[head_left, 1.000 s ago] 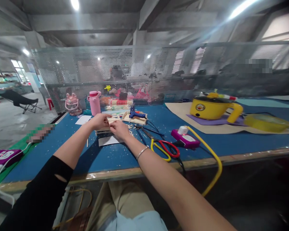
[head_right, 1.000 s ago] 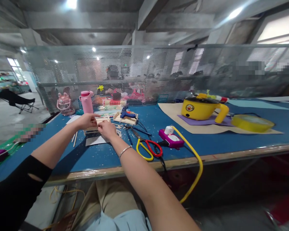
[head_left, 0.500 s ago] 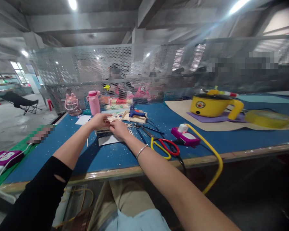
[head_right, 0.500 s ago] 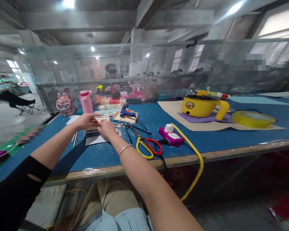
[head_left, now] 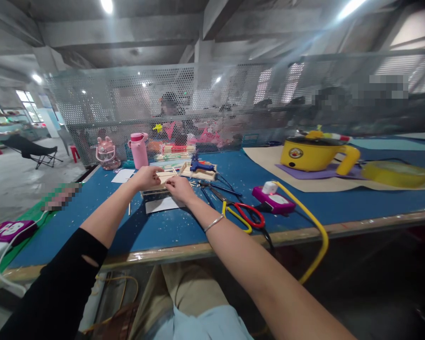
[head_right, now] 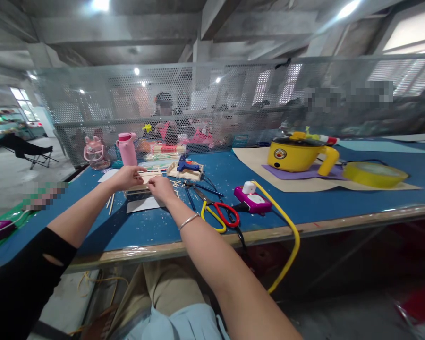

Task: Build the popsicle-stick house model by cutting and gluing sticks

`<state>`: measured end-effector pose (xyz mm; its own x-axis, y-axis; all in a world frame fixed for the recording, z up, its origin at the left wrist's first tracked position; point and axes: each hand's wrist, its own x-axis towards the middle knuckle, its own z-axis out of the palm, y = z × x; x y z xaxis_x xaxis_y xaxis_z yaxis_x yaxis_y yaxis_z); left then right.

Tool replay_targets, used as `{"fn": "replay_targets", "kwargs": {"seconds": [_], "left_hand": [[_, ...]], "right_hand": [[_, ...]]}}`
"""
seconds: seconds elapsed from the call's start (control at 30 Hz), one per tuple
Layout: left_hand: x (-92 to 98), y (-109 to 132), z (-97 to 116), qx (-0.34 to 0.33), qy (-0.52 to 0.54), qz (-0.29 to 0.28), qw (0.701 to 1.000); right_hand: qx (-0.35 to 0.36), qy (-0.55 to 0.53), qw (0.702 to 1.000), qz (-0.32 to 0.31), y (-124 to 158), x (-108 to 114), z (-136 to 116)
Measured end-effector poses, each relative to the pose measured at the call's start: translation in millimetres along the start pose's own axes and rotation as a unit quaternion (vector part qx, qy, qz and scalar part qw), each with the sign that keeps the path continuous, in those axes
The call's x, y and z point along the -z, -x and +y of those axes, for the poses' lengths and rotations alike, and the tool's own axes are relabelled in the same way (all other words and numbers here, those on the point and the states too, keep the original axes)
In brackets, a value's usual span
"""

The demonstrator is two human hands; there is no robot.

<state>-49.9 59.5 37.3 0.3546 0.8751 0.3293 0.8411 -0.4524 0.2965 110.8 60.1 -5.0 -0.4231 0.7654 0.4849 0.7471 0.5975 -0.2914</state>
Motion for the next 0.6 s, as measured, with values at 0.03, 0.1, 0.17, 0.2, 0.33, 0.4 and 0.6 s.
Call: {"fn": "replay_targets", "kwargs": {"seconds": [0.03, 0.1, 0.17, 0.2, 0.33, 0.4, 0.6], "left_hand": [[0.3, 0.1, 0.9, 0.003, -0.002, 0.0, 1.0], [0.3, 0.5, 2.3, 0.006, -0.002, 0.001, 1.0], [-0.4, 0.8, 2.8, 0.008, -0.001, 0.003, 1.0], [-0.9, 0.8, 2.7, 0.008, 0.001, 0.003, 1.0], [-3.6, 0.1, 0.2, 0.004, 0.008, -0.002, 1.0], [-4.7, -0.7, -1.5, 0.002, 0.009, -0.001, 1.0], [-2.6, -1.8, 0.2, 0.014, 0.026, -0.012, 0.999]], "right_hand": [[0.001, 0.008, 1.0, 0.0, -0.1, -0.1, -0.4], [0.002, 0.03, 1.0, -0.005, -0.6, -0.5, -2.8], [0.0, 0.055, 0.998, -0.013, -1.2, -1.4, -6.3], [-0.003, 0.066, 0.998, -0.017, -1.5, -1.9, -8.0], [-0.019, 0.083, 0.996, -0.024, -2.1, -3.3, -12.5], [-0.022, 0.081, 0.996, -0.024, -2.1, -3.6, -12.7], [-0.007, 0.055, 0.998, -0.018, -2.0, -3.2, -9.1]]}}
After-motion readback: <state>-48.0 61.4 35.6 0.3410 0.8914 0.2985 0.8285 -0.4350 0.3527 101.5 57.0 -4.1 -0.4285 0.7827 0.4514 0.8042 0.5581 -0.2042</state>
